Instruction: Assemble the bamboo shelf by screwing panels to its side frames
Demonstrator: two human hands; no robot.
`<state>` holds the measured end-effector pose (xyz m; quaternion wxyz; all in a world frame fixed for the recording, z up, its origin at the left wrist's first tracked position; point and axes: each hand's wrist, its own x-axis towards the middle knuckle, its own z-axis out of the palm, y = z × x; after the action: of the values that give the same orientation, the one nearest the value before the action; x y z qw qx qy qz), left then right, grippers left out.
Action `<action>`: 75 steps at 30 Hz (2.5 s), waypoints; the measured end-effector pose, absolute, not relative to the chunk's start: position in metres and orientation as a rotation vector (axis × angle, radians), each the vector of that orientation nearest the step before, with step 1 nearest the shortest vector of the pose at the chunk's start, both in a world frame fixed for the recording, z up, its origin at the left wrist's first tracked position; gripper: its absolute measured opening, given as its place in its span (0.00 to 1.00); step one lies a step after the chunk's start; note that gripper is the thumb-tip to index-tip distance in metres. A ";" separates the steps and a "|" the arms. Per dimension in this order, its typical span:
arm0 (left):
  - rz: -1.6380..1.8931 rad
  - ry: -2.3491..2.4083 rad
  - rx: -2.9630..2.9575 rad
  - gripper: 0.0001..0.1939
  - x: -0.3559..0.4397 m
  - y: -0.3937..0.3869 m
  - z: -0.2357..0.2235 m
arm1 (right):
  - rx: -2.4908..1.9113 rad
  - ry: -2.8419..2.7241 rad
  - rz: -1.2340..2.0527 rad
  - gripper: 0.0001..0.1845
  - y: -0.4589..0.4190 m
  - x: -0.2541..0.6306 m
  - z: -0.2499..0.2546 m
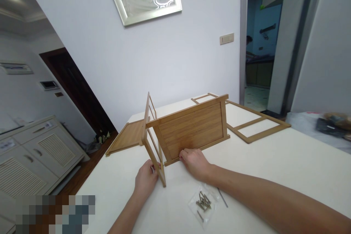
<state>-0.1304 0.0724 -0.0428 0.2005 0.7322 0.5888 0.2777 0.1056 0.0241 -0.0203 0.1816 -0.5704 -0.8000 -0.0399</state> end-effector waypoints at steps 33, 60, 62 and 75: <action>0.755 1.702 2.126 0.08 -0.125 0.064 -0.032 | -1.608 -2.262 -0.098 0.13 0.023 0.105 -0.018; 0.805 1.598 2.016 0.09 -0.128 0.072 -0.044 | -1.612 -2.270 -0.081 0.12 0.023 0.106 -0.017; 0.819 1.566 2.021 0.09 -0.128 0.071 -0.042 | -1.611 -2.270 -0.082 0.12 0.023 0.106 -0.017; 0.841 1.612 2.174 0.07 -0.125 0.065 -0.039 | -1.660 -2.242 -0.083 0.14 0.021 0.103 -0.014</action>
<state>-0.1251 0.0655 -0.0390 0.1533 0.7580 0.5621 0.2932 0.1033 0.0208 -0.0140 0.1744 -0.5856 -0.7910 -0.0292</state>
